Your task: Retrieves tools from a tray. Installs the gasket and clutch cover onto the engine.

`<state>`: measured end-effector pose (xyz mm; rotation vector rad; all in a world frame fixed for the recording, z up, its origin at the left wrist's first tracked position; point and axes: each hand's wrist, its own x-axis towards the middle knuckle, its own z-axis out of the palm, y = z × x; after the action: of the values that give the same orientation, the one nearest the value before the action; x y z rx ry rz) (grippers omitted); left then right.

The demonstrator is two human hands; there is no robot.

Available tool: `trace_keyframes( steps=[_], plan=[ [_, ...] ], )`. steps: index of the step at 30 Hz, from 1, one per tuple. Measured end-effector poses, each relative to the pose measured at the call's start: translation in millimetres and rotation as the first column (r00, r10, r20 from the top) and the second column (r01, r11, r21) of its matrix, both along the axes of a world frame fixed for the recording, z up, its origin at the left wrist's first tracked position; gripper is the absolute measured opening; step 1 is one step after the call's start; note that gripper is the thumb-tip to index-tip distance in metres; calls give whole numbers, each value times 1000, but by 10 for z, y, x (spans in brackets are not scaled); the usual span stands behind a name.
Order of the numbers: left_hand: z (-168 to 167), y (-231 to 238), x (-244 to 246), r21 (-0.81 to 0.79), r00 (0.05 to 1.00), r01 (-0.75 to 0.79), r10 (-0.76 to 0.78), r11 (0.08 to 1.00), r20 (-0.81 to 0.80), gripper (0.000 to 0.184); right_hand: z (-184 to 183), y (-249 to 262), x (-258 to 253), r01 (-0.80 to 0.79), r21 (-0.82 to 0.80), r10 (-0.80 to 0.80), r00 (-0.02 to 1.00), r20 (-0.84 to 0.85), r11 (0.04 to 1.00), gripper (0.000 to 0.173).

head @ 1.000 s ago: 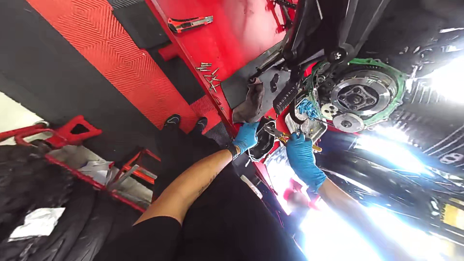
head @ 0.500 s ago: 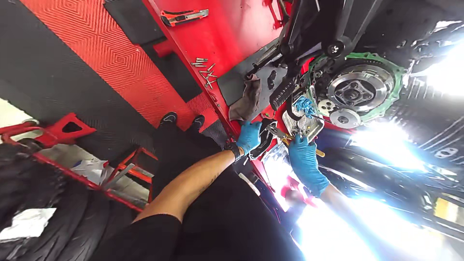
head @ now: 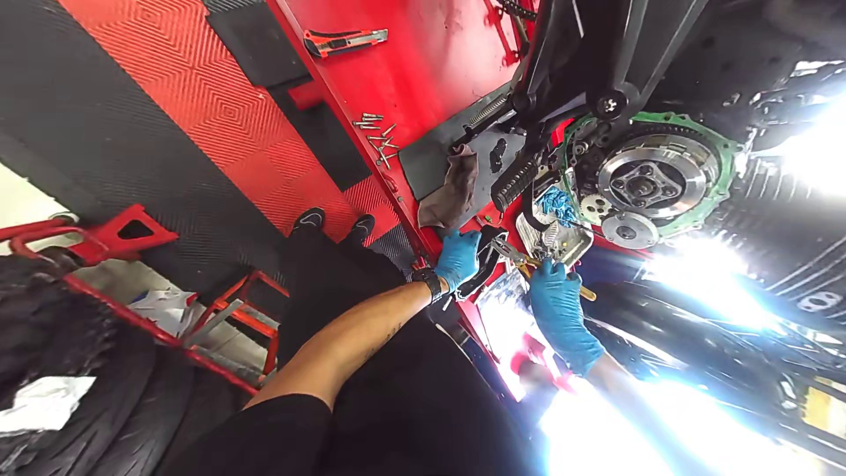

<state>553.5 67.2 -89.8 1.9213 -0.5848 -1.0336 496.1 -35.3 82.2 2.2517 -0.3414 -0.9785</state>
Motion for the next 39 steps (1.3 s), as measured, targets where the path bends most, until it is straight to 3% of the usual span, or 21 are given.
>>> trace_keyframes(
  steps=[4, 7, 10, 12, 14, 17, 19, 22, 26, 28, 31, 33, 36, 39],
  plan=[
    [4, -19, -14, -8, 1000, -5, 5, 1000, 1, 62, -4, -2, -1, -1, -6, 1, 1000, -8, 1000, 25],
    [6, -27, -22, -12, 1000, -8, 8, 1000, 6, 61, 41, 28, 77, 83, 0, -82, 989, -121, 997, 26],
    [-22, -36, -55, -24, 998, -40, 41, 999, 41, 59, 141, -72, 242, 370, 118, -331, 907, -259, 921, 35],
    [-23, -32, -77, -25, 998, -39, 40, 999, 46, 59, 210, -241, 324, 541, 215, -459, 822, -336, 813, 25],
    [-23, -26, -94, -34, 998, -30, 32, 999, 58, 60, 251, -268, 334, 488, 221, -402, 850, -341, 845, 21],
    [5, -40, -116, -31, 998, -22, 24, 999, 65, 60, 228, -97, 237, 156, 82, -130, 957, -258, 984, 27],
    [1, -48, -88, -24, 998, -31, 33, 999, 61, 60, 265, -106, 301, 252, 112, -212, 935, -283, 961, 28],
    [-57, 17, -24, -1, 995, -103, 103, 995, -1, 57, 475, -165, 516, 603, 235, -480, 770, -420, 763, 20],
    [-251, 105, 137, 101, 972, -140, 156, 985, -174, 55, 494, -305, 404, 468, 138, -389, 839, -382, 873, 44],
    [-350, 125, 185, 112, 969, -126, 147, 986, -199, 56, 484, -488, 257, 428, 240, -354, 887, -297, 871, 40],
    [-346, 200, 200, 62, 993, -86, 91, 994, -80, 68, 544, -619, 57, 490, 447, -397, 871, -289, 749, 30],
    [-125, 353, 223, -127, 997, -1, 12, 992, 81, 76, 585, -731, -77, 550, 606, -432, 833, -346, 575, 27],
    [261, 610, 196, -510, 992, 129, -103, 851, 79, 52, 594, -810, -283, 575, 755, -408, 800, -440, 314, 28],
    [458, 706, 189, -623, 994, 84, -113, 778, -7, 33, 534, -792, -452, 563, 812, -400, 787, -469, 156, 27]
  ],
)
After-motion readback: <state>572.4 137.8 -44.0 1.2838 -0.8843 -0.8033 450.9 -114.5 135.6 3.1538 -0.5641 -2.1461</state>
